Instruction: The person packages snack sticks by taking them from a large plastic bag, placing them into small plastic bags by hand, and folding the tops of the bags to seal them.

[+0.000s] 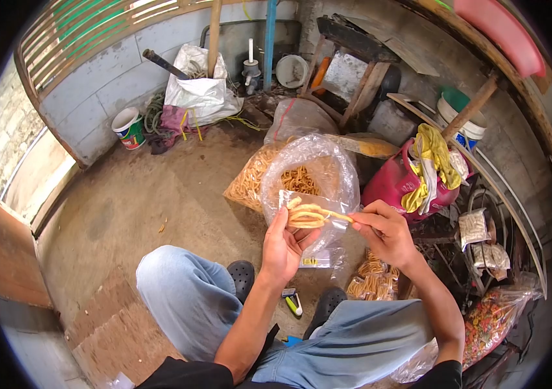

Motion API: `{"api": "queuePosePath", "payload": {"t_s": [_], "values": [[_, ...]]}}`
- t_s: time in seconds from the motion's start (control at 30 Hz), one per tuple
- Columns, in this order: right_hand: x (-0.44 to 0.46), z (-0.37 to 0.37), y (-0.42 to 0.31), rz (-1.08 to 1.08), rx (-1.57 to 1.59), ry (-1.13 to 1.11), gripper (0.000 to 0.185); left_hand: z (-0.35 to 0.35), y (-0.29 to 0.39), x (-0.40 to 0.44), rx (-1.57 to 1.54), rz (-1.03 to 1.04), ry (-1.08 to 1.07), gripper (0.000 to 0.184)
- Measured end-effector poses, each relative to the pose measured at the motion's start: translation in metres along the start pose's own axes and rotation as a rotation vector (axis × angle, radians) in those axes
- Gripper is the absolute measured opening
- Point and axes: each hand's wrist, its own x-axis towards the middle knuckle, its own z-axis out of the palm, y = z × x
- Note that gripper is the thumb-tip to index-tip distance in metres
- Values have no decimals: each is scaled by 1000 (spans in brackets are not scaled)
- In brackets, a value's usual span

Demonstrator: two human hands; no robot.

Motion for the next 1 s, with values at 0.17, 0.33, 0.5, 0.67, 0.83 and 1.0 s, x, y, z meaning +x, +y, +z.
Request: {"api": "queuePosePath", "payload": {"t_s": [0.17,0.33,0.5,0.67,0.83,1.0], "values": [[0,12,4,-11,82,-3,26,11,-4,-7,72,-20,-21,33],[-1,22,5,123,101,18,24,15,-5,-9,114,-29,-79,32],[0,29,5,68,92,72,29,16,-2,-9,39,-20,-101,33],[0,35,0,57,109,82,30,22,-3,-13,193,52,-73,28],[1,38,-3,93,144,118,23,22,-5,-13,247,64,-45,27],[4,34,-12,171,154,141,20,19,-5,-11,136,107,-6,24]]}}
